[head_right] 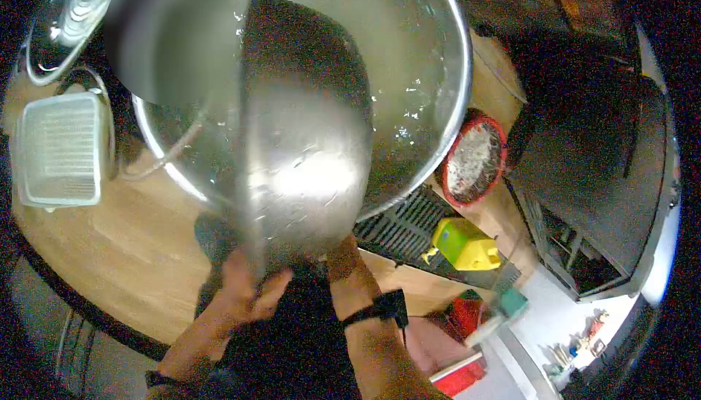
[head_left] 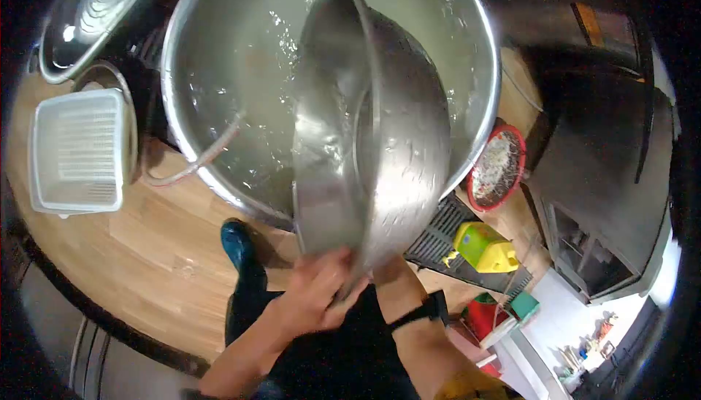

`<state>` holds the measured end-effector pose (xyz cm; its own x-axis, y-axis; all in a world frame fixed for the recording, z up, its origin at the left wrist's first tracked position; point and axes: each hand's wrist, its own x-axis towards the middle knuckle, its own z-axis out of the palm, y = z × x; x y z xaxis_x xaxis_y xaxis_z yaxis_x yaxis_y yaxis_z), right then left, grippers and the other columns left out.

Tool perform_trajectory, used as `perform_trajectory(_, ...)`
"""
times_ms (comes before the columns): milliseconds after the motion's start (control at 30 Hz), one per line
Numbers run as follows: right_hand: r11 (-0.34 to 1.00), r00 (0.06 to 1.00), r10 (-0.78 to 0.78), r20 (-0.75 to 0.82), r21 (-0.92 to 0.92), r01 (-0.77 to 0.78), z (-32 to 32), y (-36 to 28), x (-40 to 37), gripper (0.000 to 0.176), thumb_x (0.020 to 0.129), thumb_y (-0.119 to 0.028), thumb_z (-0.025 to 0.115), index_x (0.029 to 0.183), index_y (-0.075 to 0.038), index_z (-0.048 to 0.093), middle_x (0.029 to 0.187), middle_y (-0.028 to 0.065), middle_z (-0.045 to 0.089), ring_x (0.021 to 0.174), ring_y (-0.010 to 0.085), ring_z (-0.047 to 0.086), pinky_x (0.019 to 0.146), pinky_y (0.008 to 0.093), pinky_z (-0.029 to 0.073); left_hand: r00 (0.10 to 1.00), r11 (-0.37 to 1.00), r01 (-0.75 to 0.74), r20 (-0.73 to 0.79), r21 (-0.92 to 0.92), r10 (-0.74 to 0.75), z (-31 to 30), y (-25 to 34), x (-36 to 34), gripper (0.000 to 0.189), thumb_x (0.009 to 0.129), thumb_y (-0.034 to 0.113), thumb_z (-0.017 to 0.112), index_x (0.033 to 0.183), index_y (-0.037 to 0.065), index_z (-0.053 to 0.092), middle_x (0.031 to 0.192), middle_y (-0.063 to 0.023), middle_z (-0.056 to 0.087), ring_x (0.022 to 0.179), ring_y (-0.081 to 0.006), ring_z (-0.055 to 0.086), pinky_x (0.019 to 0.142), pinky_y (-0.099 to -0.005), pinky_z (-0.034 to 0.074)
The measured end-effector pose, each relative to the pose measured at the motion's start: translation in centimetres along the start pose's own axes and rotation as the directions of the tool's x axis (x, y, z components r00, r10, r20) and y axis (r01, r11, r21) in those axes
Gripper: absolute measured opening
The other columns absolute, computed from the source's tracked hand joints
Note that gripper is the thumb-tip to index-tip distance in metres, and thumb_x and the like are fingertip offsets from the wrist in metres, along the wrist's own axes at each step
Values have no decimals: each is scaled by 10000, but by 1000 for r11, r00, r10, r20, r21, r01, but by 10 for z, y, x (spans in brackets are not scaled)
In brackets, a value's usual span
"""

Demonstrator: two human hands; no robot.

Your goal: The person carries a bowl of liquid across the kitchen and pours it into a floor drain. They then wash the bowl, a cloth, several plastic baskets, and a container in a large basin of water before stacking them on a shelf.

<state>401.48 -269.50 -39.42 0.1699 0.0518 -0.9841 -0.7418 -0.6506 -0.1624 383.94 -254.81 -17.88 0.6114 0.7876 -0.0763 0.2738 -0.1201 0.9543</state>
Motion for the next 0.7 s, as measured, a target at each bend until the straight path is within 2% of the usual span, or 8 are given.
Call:
perform_trajectory(133, 997, 996, 73, 54, -11, -72, 0, -42, -11, 398, 796, -434, 486, 1006, -106, 570, 908, 74, 574, 690, 272, 553, 650, 409, 473, 994, 993, -36, 109, 114, 24, 50, -54, 46, 469, 680, 92, 611, 1112, 22, 443, 1061, -181, 486, 936, -348, 501, 789, -425, 417)
perform_trajectory(167, 997, 973, -66, 222, -26, 73, -6, -66, -24, 392, 809, -434, 488, 1031, -116, 546, 909, 80, 567, 711, 251, 556, 614, 398, 488, 984, 998, 43, 171, 53, -52, 58, -66, 59, 536, 698, 101, 594, 1198, 35, 414, 1104, -204, 468, 999, -362, 473, 837, -435, 400)
perform_trajectory(200, 929, 959, -282, 40, 262, 262, -39, -54, 30, 385, 837, -416, 458, 1045, -101, 532, 908, 81, 567, 743, 245, 559, 608, 401, 491, 978, 988, 51, 195, 146, -80, 64, -74, 71, 578, 685, 90, 593, 1224, 47, 389, 1129, -204, 454, 1022, -371, 457, 858, -460, 375)
perform_trajectory(267, 924, 929, -369, 34, 121, 363, -13, -117, -54, 392, 869, -404, 396, 1080, -92, 507, 930, 80, 568, 759, 251, 561, 621, 396, 492, 967, 962, 56, 226, 267, -119, 84, -102, 82, 622, 672, 79, 592, 1251, 59, 365, 1155, -205, 439, 1045, -379, 441, 879, -486, 349)
perform_trajectory(333, 936, 943, -331, -21, 115, 331, -29, -141, -63, 393, 880, -396, 373, 1088, -88, 501, 940, 81, 570, 766, 253, 561, 623, 393, 494, 989, 676, -20, 114, 737, -96, 112, -141, 81, 585, 723, 105, 551, 1270, 100, 343, 1188, -209, 415, 1082, -397, 403, 896, -556, 291)
perform_trajectory(433, 917, 919, -387, 79, 141, 374, -50, -151, -95, 414, 881, -406, 367, 1115, -88, 488, 983, 81, 572, 797, 264, 563, 633, 398, 494, 972, 437, 36, 71, 899, -225, 118, -174, 83, 516, 777, 135, 482, 1274, 130, 342, 1215, -213, 390, 1093, -398, 387, 880, -601, 257)
perform_trajectory(633, 945, 970, -242, 9, 230, 234, -88, -118, -132, 445, 853, -432, 415, 1111, -78, 488, 1014, 80, 565, 839, 258, 562, 640, 423, 489, 912, 376, -169, 289, 911, -291, 102, -150, 75, 375, 821, 190, 421, 1191, 143, 455, 1045, -182, 489, 1028, -376, 420, 831, -601, 280)
perform_trajectory(700, 896, 949, -283, -137, 316, 313, -86, -110, -153, 387, 842, -415, 371, 1030, -112, 521, 892, 77, 587, 648, 245, 573, 445, 386, 471, 894, 482, -216, 371, 849, -253, 98, -111, 60, 322, 793, 190, 451, 1101, 126, 516, 1017, -151, 499, 1005, -342, 444, 817, -597, 285)
